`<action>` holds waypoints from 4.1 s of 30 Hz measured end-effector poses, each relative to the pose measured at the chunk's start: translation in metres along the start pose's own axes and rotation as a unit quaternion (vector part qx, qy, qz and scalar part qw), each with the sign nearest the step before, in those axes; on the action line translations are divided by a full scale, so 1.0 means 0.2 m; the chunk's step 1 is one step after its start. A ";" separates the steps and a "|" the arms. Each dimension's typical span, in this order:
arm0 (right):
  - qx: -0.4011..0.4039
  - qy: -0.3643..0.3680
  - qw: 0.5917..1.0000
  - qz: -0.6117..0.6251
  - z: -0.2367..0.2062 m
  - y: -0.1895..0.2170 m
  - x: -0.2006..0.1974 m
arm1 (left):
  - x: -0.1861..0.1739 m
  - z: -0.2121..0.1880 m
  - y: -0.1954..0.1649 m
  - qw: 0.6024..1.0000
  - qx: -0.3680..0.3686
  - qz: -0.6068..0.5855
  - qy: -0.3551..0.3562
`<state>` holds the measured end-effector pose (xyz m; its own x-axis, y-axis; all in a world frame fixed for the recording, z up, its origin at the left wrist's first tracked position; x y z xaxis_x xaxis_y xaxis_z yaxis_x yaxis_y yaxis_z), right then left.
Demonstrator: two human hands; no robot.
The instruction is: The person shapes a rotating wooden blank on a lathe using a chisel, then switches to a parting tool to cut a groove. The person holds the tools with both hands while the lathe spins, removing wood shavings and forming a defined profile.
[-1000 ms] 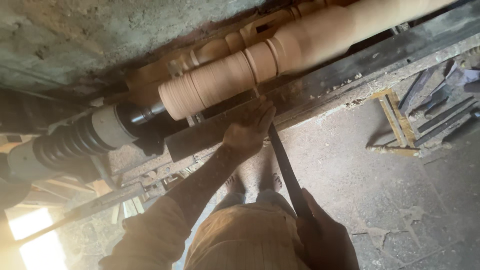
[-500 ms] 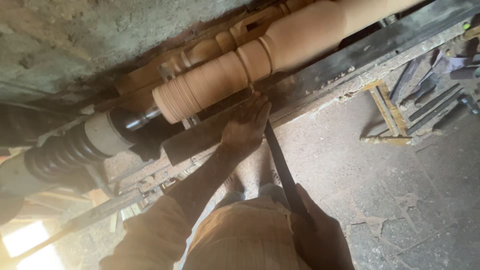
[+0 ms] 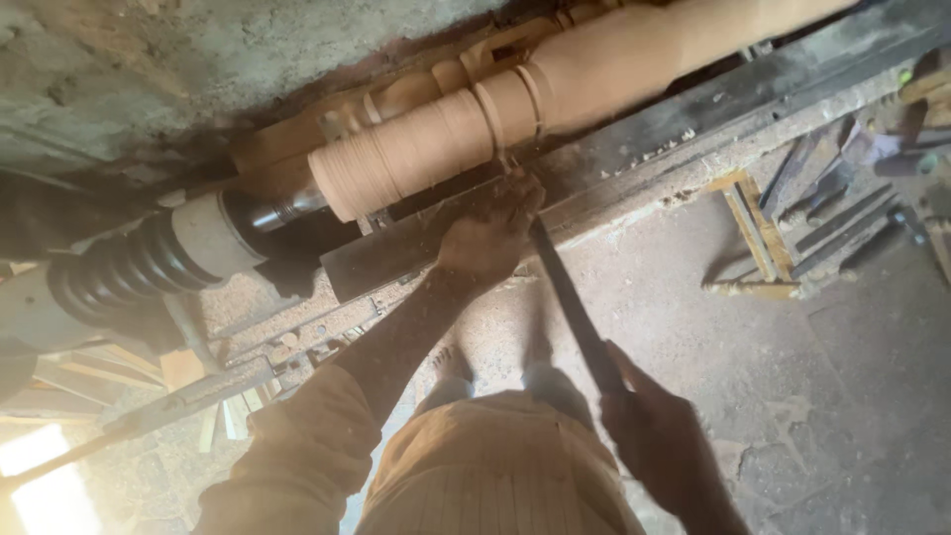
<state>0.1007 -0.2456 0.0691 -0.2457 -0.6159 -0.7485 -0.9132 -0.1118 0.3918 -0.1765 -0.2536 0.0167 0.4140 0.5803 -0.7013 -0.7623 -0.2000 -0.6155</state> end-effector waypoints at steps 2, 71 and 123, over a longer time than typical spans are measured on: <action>-0.061 -0.024 0.996 0.068 0.09 -0.05 -0.13 | 0.14 -0.04 0.06 0.939 -0.207 -0.254 0.105; -0.517 -0.055 0.854 -0.038 0.20 0.02 -0.19 | -0.01 0.02 -0.12 0.981 0.090 0.128 -0.112; -0.001 -0.099 0.993 0.071 -0.14 0.21 0.29 | -0.14 -0.07 0.03 0.991 0.091 0.051 -0.085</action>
<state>0.0568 -0.3081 0.0565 -0.4308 -0.4604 -0.7762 -0.8641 -0.0375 0.5019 -0.1852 -0.2808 0.0278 0.2525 0.6913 -0.6770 -0.8793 -0.1281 -0.4587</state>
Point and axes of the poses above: each hand's wrist, its own z-axis towards the middle knuckle, its own x-axis out of the palm, y = z × x, the point moved 8 cm from there along z, towards the middle knuckle, and after that the axes turned 14 degrees about -y, right-handed, at the moved point
